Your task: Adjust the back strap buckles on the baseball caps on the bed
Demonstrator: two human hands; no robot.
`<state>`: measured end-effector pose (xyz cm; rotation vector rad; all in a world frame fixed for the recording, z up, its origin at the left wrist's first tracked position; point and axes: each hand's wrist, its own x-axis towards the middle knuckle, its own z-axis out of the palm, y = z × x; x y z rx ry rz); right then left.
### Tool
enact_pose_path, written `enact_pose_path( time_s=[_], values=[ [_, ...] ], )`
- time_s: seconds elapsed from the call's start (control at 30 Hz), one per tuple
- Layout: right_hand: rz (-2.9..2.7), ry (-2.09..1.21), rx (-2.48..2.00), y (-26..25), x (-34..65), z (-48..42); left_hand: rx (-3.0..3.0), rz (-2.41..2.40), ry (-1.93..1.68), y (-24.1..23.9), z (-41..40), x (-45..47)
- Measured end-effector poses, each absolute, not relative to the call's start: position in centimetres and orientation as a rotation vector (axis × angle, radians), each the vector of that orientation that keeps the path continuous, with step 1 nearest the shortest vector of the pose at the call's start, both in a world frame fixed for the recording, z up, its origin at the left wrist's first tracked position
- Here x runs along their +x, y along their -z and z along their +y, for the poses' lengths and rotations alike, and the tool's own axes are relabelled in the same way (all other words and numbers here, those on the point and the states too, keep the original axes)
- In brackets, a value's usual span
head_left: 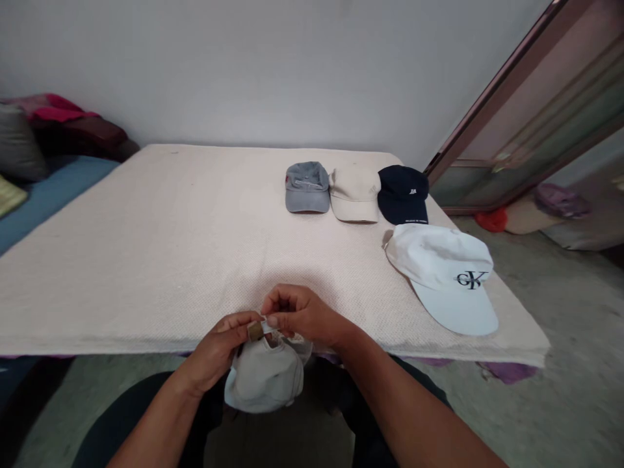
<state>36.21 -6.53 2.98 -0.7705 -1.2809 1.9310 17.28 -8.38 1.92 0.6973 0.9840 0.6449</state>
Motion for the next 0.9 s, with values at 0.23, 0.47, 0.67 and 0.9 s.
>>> enact_pose_path(
  time_s=[0.23, 0.47, 0.67, 0.9],
  values=[
    [-1.279, -1.943, -0.777, -2.70, 36.18, -6.50, 0.716, 0.971, -0.598, -2.20, -8.36, 17.49],
    [-1.334, -1.879, -0.825, -2.75, 36.16, -6.41, 0.754, 0.985, -0.565, -2.17, -8.37, 17.30],
    [-1.366, -1.871, -0.805, -2.82, 36.31, -6.36, 0.723, 0.976, -0.591, -1.78, -8.45, 17.14],
    [-1.402, -1.789, -0.888, -2.70, 36.07, -6.41, 0.720, 0.949, -0.574, -2.07, -8.19, 17.11]
  ],
)
